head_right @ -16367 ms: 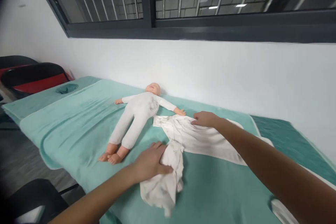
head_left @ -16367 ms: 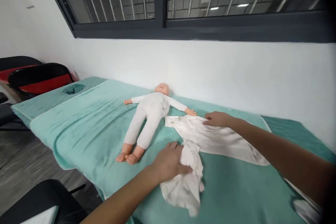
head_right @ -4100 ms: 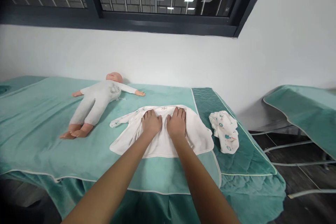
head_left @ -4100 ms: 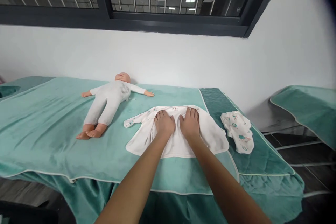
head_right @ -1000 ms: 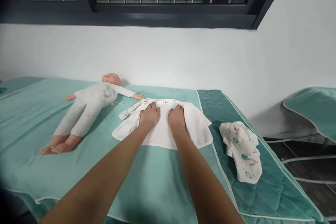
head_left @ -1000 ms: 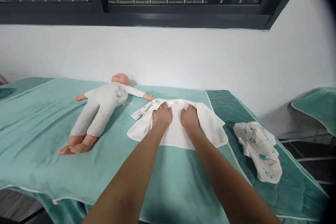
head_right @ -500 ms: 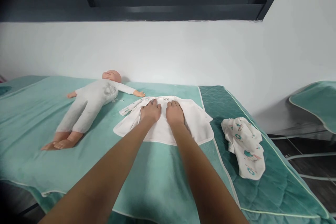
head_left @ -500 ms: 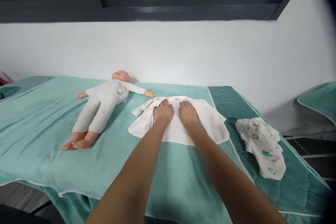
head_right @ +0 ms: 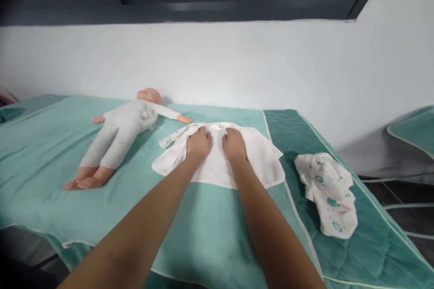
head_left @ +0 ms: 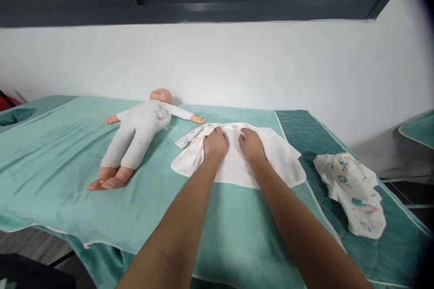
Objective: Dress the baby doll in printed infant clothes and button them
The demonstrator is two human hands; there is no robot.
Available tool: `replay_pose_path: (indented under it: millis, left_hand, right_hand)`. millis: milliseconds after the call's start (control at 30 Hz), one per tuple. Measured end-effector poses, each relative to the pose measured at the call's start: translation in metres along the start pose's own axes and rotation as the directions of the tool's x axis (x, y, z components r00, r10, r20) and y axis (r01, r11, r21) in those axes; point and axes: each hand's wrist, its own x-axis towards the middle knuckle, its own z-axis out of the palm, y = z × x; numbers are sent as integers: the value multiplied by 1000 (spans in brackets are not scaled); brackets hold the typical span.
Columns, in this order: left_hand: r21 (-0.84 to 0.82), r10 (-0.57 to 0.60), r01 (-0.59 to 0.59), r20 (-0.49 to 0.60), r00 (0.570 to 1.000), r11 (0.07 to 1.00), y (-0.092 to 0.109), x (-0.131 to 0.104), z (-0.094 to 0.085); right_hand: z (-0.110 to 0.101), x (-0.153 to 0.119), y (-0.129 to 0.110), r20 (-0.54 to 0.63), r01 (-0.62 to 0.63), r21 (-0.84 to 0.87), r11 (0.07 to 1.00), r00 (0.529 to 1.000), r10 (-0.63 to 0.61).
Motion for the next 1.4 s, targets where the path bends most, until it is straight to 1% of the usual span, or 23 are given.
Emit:
replay_pose_path:
  millis: [67,167,267,333,367,400,467,500,567,633,700,800,833,900,967,1000,1067,1167,1267,1333,1400]
  left_hand:
    - [-18,34,-34,-14,999,999,0,0,-1]
    - [-50,106,-108,-32,994,993,2,-2,-5]
    - [-104,167,-171,-48,985,980,3,-11,-13]
    - [-213,210,-232,-122,970,949,-2,-26,-22]
    - [-284,225,-272,-187,956,920,-7,-37,-27]
    - [-340,210,-292,-257,943,894,-15,-48,-31]
    - [-370,155,-288,-350,924,883,-36,-73,-41]
    - [-367,117,-272,-392,912,890,-49,-85,-45]
    - [-333,45,-200,-419,907,922,-76,-102,-52]
    - [-289,-25,-111,-429,903,951,-99,-111,-56]
    - [-260,-108,-2,-411,905,966,-112,-113,-57]
    - [-192,-225,165,-353,908,967,-114,-110,-55]
    - [-157,-251,208,-342,906,965,-112,-110,-55]
    - [-92,-278,263,-336,900,960,-108,-110,-53]
    - [-64,-271,265,-336,902,962,-105,-112,-52]
    - [-72,-247,237,-335,909,969,-104,-113,-52]
    - [-137,-169,128,-345,923,982,-102,-116,-51]
    - [-249,-42,-60,-387,921,967,-99,-120,-50]
    - [-279,80,-202,-392,916,939,-95,-124,-51]
    - [-305,164,-293,-386,908,906,-93,-126,-52]
    - [-363,181,-322,-372,910,874,-92,-126,-54]
  right_hand:
    - [-1,-1,-1,1,23,23,999,1000,-23]
    - [-2,-2,-3,31,88,48,995,995,-90]
    - [-2,-2,-4,65,131,58,990,989,-134]
    - [-3,-4,-4,71,145,57,988,986,-149]
    - [-4,-5,-4,70,153,56,987,985,-157]
    - [-5,-7,-5,71,163,55,985,983,-167]
    - [-7,-12,-7,74,182,56,982,980,-186]
    - [-8,-14,-10,77,186,66,980,979,-191]
    - [-9,-15,-20,89,171,113,979,979,-181]
    - [-8,-11,-35,135,109,183,977,982,-135]
    - [-5,-1,-54,220,7,242,970,974,-62]
    - [4,19,-81,353,-181,307,934,933,65]
    - [8,24,-88,375,-217,316,924,923,88]
    - [16,29,-96,376,-251,324,912,919,119]
    - [23,29,-97,342,-246,338,908,931,125]
    - [25,27,-95,327,-241,355,903,937,122]
    - [27,26,-87,306,-232,393,890,945,112]
    - [25,27,-77,292,-244,409,879,948,127]
    - [22,28,-76,285,-246,376,893,948,141]
    - [20,27,-80,299,-219,322,921,947,120]
    - [19,24,-84,331,-186,260,948,939,94]
